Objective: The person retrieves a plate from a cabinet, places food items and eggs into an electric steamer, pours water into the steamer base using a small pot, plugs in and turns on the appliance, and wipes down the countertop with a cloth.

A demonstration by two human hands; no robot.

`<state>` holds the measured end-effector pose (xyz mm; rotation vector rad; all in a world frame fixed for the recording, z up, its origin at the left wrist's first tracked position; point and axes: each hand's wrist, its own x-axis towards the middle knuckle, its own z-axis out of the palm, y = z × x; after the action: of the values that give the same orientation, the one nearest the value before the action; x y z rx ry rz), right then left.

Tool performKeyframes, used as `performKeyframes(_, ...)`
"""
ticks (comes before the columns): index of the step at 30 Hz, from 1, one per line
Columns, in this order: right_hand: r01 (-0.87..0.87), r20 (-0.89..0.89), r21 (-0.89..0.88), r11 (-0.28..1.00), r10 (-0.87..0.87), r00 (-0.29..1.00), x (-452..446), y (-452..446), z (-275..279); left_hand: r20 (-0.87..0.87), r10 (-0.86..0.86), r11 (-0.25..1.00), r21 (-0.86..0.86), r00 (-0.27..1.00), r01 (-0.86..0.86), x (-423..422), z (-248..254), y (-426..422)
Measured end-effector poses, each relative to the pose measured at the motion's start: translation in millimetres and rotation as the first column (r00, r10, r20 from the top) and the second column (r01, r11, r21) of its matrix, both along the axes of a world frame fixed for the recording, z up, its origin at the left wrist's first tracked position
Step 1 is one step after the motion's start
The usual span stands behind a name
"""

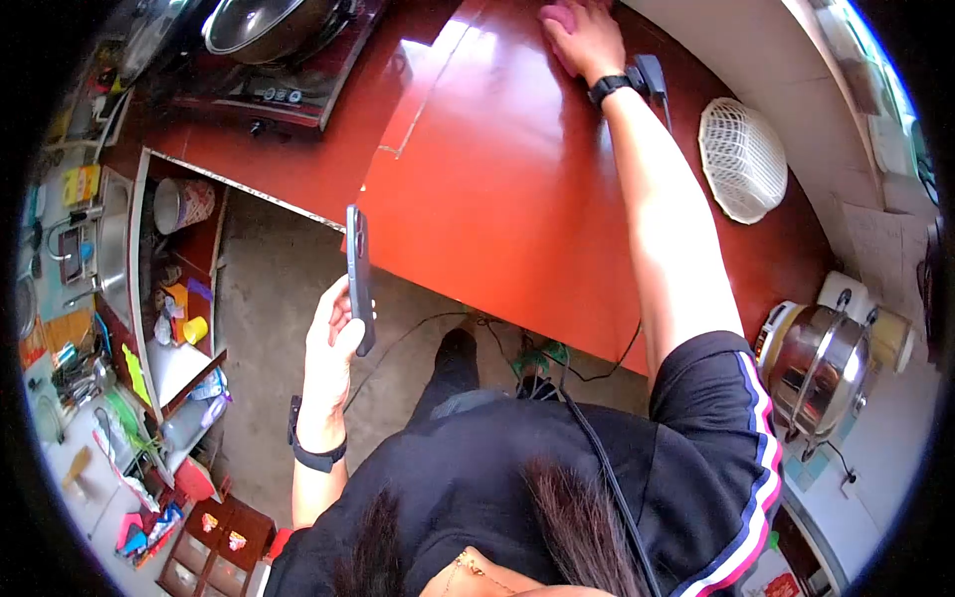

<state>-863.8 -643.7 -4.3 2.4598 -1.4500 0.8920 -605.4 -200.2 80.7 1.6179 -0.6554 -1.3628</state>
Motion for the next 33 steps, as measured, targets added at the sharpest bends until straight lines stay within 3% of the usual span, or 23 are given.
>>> performKeyframes(1, -0.069, 0.050, 0.186, 0.980, 0.061, 0.997, 16.5, 2.4, 6.2, 0.009, 0.021, 1.000, -0.004, 1.000, -0.021, 2.9, -0.5, 1.9)
performKeyframes(2, -0.134, 0.047, 0.148, 0.980, 0.128, 0.991, 34.3, 4.2, 2.7, 0.019, 0.041, 0.999, -0.002, 0.999, -0.041, 7.2, -0.5, 5.3)
performKeyframes(4, -0.306, 0.066, 0.236, 0.922, 0.299, 0.952, 68.5, 18.3, 5.2, 0.062, 0.072, 0.997, -0.009, 0.995, -0.072, 14.1, 4.8, 12.6)
performKeyframes(7, -0.537, 0.158, 0.054, 0.842, 0.523, 0.837, 113.5, 88.6, -30.8, 0.142, 0.098, 0.995, -0.045, 0.985, -0.092, 16.0, 16.4, 16.7)
performKeyframes(10, -0.733, 0.413, 0.162, 0.661, 0.629, 0.659, 125.1, 221.8, 4.4, 0.097, 0.125, 0.991, -0.057, 0.987, -0.120, 18.5, 19.0, 22.1)
performKeyframes(11, -0.748, 0.368, 0.282, 0.600, 0.652, 0.662, 124.0, 259.8, 21.5, 0.095, 0.125, 0.991, -0.069, 0.988, -0.119, 16.3, 21.3, 21.0)
performKeyframes(12, -0.691, 0.343, 0.151, 0.707, 0.618, 0.707, 133.3, 292.5, 5.3, 0.097, 0.122, 0.990, -0.080, 0.988, -0.114, 14.8, 22.2, 18.9)
performKeyframes(14, -0.615, 0.343, 0.130, 0.778, 0.547, 0.764, 125.6, 308.4, 12.0, 0.107, 0.095, 0.992, -0.091, 0.990, -0.086, 12.1, 23.4, 9.9)
performKeyframes(17, -0.628, 0.365, 0.218, 0.747, 0.534, 0.763, 86.9, 282.4, 17.7, 0.113, 0.054, 0.993, -0.110, 0.992, -0.042, 1.2, 22.8, -9.2)
performKeyframes(18, -0.511, 0.283, 0.217, 0.832, 0.448, 0.848, 62.0, 270.9, 29.1, 0.132, 0.024, 0.993, -0.117, 0.991, -0.008, -4.0, 21.1, -16.5)
performKeyframes(19, -0.507, 0.207, 0.289, 0.812, 0.464, 0.861, 34.5, 250.0, 16.0, 0.142, 0.019, 0.993, -0.122, 0.990, -0.001, -11.6, 20.0, -25.0)
performKeyframes(20, -0.287, 0.075, 0.425, 0.859, 0.282, 0.956, 3.9, 239.9, 12.4, 0.130, 0.007, 0.993, -0.115, 0.991, 0.008, -19.9, 17.9, -32.8)
performKeyframes(21, -0.054, -0.094, 0.160, 0.986, 0.070, 0.993, -31.0, 245.5, 13.7, 0.118, -0.006, 0.994, -0.108, 0.993, 0.019, -28.9, 15.8, -39.9)
performKeyframes(22, 0.074, -0.042, 0.137, 0.988, -0.069, 0.997, -67.7, 240.9, -2.4, 0.108, -0.020, 0.994, -0.104, 0.994, 0.031, -35.7, 14.6, -47.2)
performKeyframes(23, 0.151, -0.051, 0.221, 0.964, -0.143, 0.988, -109.7, 242.8, -20.9, 0.090, -0.091, 0.993, -0.067, 0.992, 0.097, -42.1, 18.7, -53.6)
performKeyframes(25, 0.247, -0.116, 0.224, 0.943, -0.226, 0.967, -187.5, 269.9, -26.7, 0.094, -0.127, 0.987, -0.085, 0.987, 0.136, -61.8, 18.3, -62.9)
performKeyframes(27, 0.446, -0.146, 0.282, 0.850, -0.422, 0.895, -256.4, 319.5, -33.4, 0.034, -0.167, 0.980, -0.108, 0.985, 0.170, -81.6, 14.8, -68.3)
performKeyframes(28, 0.619, -0.169, 0.220, 0.754, -0.595, 0.786, -281.1, 353.0, -33.8, 0.017, -0.175, 0.978, -0.109, 0.985, 0.175, -89.5, 17.7, -71.6)
performKeyframes(30, 0.781, -0.190, 0.216, 0.585, -0.760, 0.622, -338.6, 404.8, -46.2, -0.068, -0.252, 0.964, -0.109, 0.965, 0.244, -108.2, 16.6, -75.9)
performKeyframes(32, 0.884, -0.184, 0.194, 0.426, -0.869, 0.459, -366.0, 445.3, -54.4, -0.119, -0.322, 0.945, -0.108, 0.939, 0.310, -115.8, 17.6, -77.7)
performKeyframes(33, 0.879, -0.154, 0.257, 0.402, -0.881, 0.448, -369.6, 454.4, -52.6, -0.132, -0.351, 0.935, -0.097, 0.927, 0.340, -127.1, 18.7, -77.3)
